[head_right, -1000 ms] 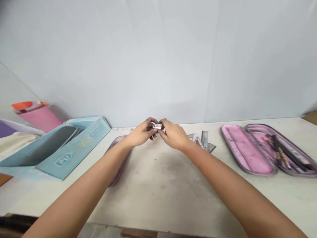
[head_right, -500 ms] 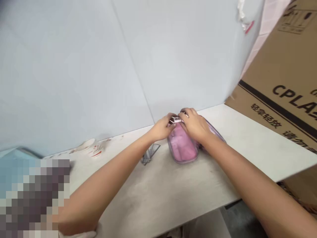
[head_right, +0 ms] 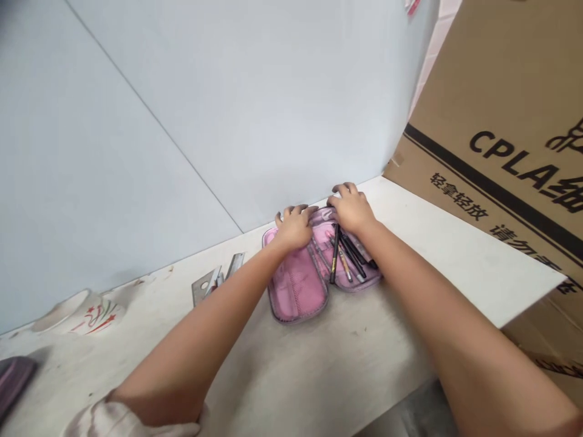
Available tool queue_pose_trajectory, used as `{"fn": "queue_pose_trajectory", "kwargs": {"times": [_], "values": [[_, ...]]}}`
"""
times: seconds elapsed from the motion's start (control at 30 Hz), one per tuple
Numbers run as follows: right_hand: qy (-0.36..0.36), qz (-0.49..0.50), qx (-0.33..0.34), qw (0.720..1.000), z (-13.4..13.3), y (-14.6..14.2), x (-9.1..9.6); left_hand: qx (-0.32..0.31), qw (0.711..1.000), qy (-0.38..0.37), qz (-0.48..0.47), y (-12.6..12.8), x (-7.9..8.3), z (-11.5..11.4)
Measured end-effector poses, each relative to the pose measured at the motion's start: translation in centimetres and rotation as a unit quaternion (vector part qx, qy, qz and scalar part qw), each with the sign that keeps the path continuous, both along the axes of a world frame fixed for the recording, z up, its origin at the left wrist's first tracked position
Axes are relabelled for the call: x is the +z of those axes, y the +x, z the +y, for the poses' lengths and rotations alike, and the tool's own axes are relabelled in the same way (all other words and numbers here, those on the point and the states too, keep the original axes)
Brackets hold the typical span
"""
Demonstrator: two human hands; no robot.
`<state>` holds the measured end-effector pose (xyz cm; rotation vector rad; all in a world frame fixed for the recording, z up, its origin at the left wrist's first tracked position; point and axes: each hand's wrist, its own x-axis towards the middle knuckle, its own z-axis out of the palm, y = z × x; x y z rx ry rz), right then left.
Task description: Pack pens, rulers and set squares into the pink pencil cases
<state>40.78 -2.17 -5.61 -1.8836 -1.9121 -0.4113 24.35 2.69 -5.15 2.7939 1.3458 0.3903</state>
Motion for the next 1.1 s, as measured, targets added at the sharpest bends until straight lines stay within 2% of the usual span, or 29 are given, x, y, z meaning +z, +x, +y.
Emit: {"fn": "queue_pose_trajectory", "kwargs": {"times": [0.1, 0.2, 0.3, 0.37, 0.5, 0.67, 0.8, 0.9, 1.03, 1.1], "values": [[0.01, 0.037, -0.007, 0.999, 0.3, 0.1, 1.0, 0.003, 1.0, -0.006, -0.009, -2.7, 1.4, 0.8], [0.041, 0.065, -0.001, 0.997, 0.4, -1.1, 2.6, 0.041, 0.999, -0.004, -0.023, -6.2, 3.4, 1.4], [0.064, 0.073, 0.027, 0.995, 0.3, -4.0, 3.8, 0.095, 0.995, -0.009, -0.038, -10.1, 5.0, 1.3], [0.071, 0.069, 0.054, 0.994, 0.0, -6.8, 4.2, 0.122, 0.992, -0.014, -0.04, -12.8, 5.5, 0.8], [0.054, 0.048, 0.099, 0.992, -1.0, -13.3, 4.0, 0.149, 0.988, -0.034, -0.022, -17.8, 4.6, -1.5], [-0.029, 0.008, 0.147, 0.989, -3.6, -21.5, 2.2, 0.178, 0.984, -0.021, 0.009, -22.5, 1.9, -5.1], [-0.061, -0.036, 0.175, 0.982, -5.8, -26.1, 0.5, 0.154, 0.987, 0.024, 0.026, -24.6, 0.1, -8.2], [-0.055, -0.05, 0.177, 0.981, -6.9, -27.4, 0.2, 0.144, 0.989, 0.031, -0.019, -25.2, -0.1, -10.1], [0.049, -0.011, 0.186, 0.981, -8.3, -26.6, 1.1, 0.172, 0.97, -0.014, -0.168, -24.4, 1.1, -11.4], [0.121, -0.001, 0.207, 0.971, -9.1, -25.6, 1.5, 0.158, 0.952, -0.049, -0.257, -23.4, 1.9, -11.6]]}}
